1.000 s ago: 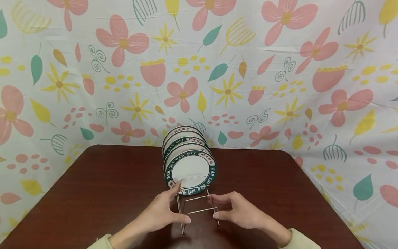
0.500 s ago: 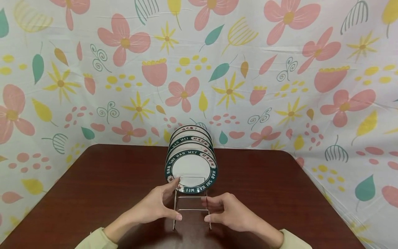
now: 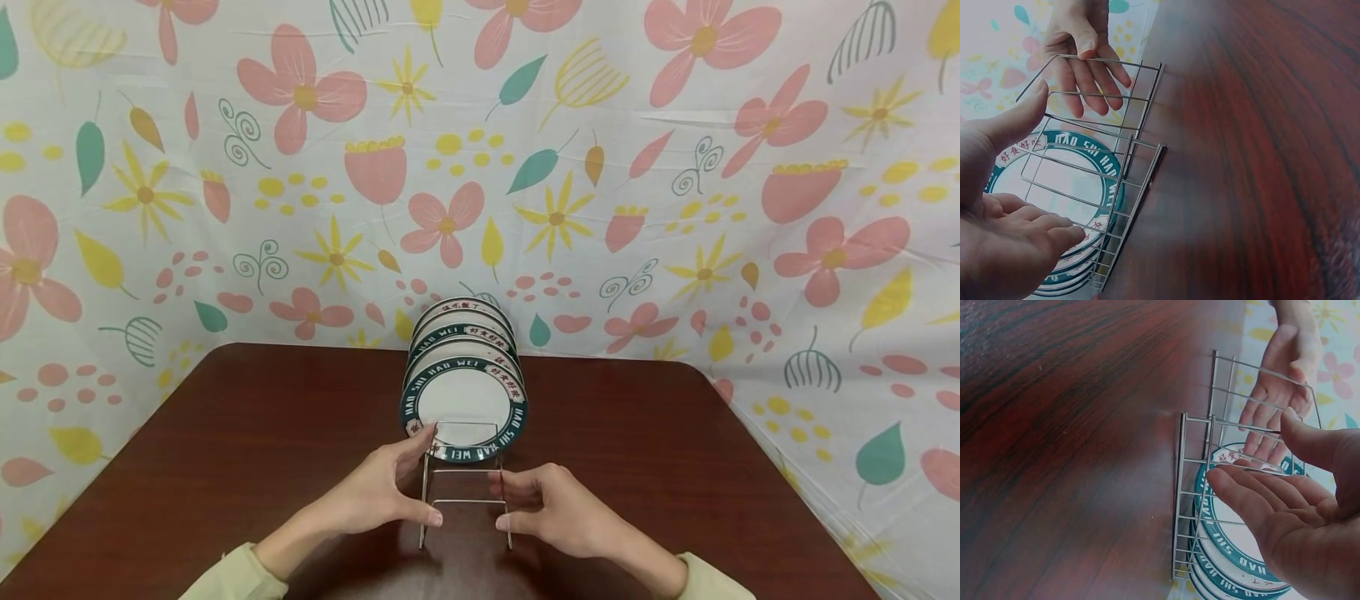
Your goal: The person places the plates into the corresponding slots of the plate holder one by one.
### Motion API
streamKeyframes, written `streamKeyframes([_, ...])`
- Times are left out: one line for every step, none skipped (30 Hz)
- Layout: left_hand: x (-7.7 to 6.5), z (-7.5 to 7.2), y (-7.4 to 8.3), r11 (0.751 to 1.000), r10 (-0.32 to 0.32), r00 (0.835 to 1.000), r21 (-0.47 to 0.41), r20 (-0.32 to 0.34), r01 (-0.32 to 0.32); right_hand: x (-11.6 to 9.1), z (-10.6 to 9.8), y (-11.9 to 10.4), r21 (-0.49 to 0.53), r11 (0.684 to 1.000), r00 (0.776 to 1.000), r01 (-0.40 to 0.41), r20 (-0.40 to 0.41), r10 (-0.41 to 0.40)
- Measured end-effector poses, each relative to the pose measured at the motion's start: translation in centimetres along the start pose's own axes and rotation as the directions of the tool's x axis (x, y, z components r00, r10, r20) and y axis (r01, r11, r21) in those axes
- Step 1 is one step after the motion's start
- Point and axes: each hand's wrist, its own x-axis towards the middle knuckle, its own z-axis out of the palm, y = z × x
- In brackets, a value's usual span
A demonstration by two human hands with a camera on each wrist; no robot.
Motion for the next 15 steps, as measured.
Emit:
streamKeyframes([0.02,0.03,-0.02,1.000,0.000,1.000,-0.001,0.000,0.000,-0.03,-0.01,0.02,-0.001,1.000,1.000,0.000,0.000,0.000])
streamKeyframes([0.04,0.06,-0.04,1.000,-0.001,1.000,-0.002,0.001,0.001,-0.05,-0.02,0.05,-0.001,1.000,1.000,0.000,0.000,0.000])
streamKeyframes([0.06,0.09,-0.07,1.000,-0.003,1.000,-0.002,0.000,0.003,-0.07,-0.04,0.06,0.000,1.000,1.000,0.001,0.001,-0.001])
streamKeyframes([0.07,0.12,-0.09,1.000,-0.003,1.000,-0.002,0.000,0.003,-0.08,-0.05,0.07,0.000,1.000,1.000,0.001,0.001,-0.001])
streamKeyframes([0.09,0.15,-0.10,1.000,-0.003,1.000,-0.003,0.000,0.003,-0.10,-0.07,0.07,0.001,1.000,1.000,0.001,0.001,-0.001])
streamKeyframes([0.10,0.16,-0.09,1.000,-0.003,1.000,-0.003,-0.001,0.003,-0.11,-0.08,0.07,0.001,1.000,1.000,0.001,0.001,-0.001])
streamKeyframes([0.11,0.17,-0.09,1.000,-0.002,1.000,-0.003,-0.001,0.002,-0.12,-0.09,0.05,-0.002,1.000,1.000,0.001,-0.001,-0.001])
streamKeyframes([0.12,0.17,-0.08,1.000,-0.001,1.000,-0.001,-0.002,0.001,-0.13,-0.10,0.04,-0.006,1.000,1.000,0.001,-0.003,-0.001])
streamKeyframes([0.13,0.18,-0.08,1.000,0.000,1.000,0.000,-0.002,0.000,-0.14,-0.12,0.03,-0.008,1.000,1.000,-0.001,-0.005,0.001])
streamKeyframes([0.15,0.19,-0.07,1.000,0.001,1.000,0.000,-0.003,-0.001,-0.16,-0.14,0.01,-0.010,1.000,1.000,-0.002,-0.006,0.002])
streamKeyframes([0.17,0.19,-0.06,1.000,0.003,1.000,0.000,-0.003,-0.003,-0.17,-0.16,0.00,-0.010,1.000,1.000,-0.004,-0.007,0.004])
streamKeyframes([0.19,0.20,-0.06,1.000,0.004,1.000,-0.001,-0.004,-0.004,-0.18,-0.18,-0.01,-0.010,1.000,1.000,-0.006,-0.007,0.006])
streamKeyframes([0.23,0.21,-0.06,1.000,0.005,1.000,0.000,-0.004,-0.005,-0.19,-0.20,-0.01,-0.006,1.000,1.000,-0.009,-0.007,0.009])
streamKeyframes([0.27,0.22,-0.05,1.000,0.006,1.000,-0.003,-0.003,-0.006,-0.19,-0.23,-0.02,-0.002,1.000,1.000,-0.010,-0.007,0.010])
streamKeyframes([0.29,0.23,-0.05,1.000,0.006,1.000,-0.005,-0.003,-0.006,-0.20,-0.24,-0.01,0.003,1.000,1.000,-0.011,-0.007,0.011])
